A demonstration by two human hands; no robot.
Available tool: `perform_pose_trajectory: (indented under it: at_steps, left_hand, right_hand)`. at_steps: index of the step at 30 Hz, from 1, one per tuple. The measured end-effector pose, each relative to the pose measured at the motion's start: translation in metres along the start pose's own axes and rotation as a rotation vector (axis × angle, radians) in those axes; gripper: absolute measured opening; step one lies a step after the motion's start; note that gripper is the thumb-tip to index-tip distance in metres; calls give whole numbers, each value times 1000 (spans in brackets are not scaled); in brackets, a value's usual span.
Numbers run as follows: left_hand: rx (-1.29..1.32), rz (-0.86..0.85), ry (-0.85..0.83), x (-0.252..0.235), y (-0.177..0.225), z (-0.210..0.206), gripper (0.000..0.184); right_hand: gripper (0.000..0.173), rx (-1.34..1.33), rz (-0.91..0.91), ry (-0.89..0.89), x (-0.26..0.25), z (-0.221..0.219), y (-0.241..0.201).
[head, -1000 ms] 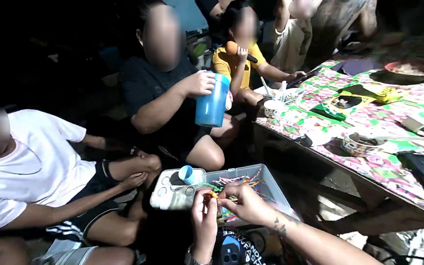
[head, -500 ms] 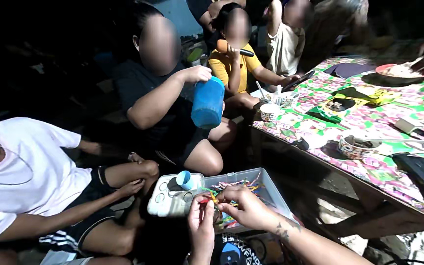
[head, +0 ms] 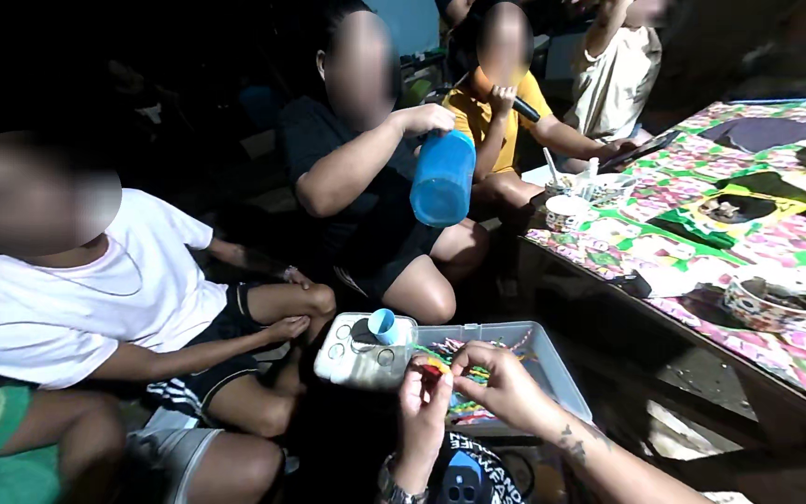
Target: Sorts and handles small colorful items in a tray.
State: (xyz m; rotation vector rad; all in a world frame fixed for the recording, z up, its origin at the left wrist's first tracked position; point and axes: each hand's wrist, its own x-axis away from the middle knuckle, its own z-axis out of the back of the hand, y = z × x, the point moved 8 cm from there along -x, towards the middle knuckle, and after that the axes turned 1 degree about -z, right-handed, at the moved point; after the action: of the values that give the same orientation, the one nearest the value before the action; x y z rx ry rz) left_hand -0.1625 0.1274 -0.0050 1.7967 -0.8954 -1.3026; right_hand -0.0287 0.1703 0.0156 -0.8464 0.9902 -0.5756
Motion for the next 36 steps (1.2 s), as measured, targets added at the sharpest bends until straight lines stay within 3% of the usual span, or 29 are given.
perform_pose_trajectory:
  at_steps: [5,8,18,26,32,36]
  left_hand:
    - [5,-52,-15,-1,3,-2,13]
    - [-6,-51,30,-2,4,2,15]
    - [-34,2,-6,-1,1,-9,15]
    - [-68,-66,56,-4,8,-3,13]
    - [-21,14,18,0,3,-6,14]
    - [-58,42,-27,2,2,-9,15]
  right_hand:
    - [20,-21,-38,-75,1,-1,1]
    - [24,90,35,-93,2,-1,-3]
    - [12,107,-18,76,1,11,-2]
    - [27,274,-44,-129,5,0,6]
    - [11,149,-37,25,3,6,0]
    - [15,142,-71,36,2,7,1]
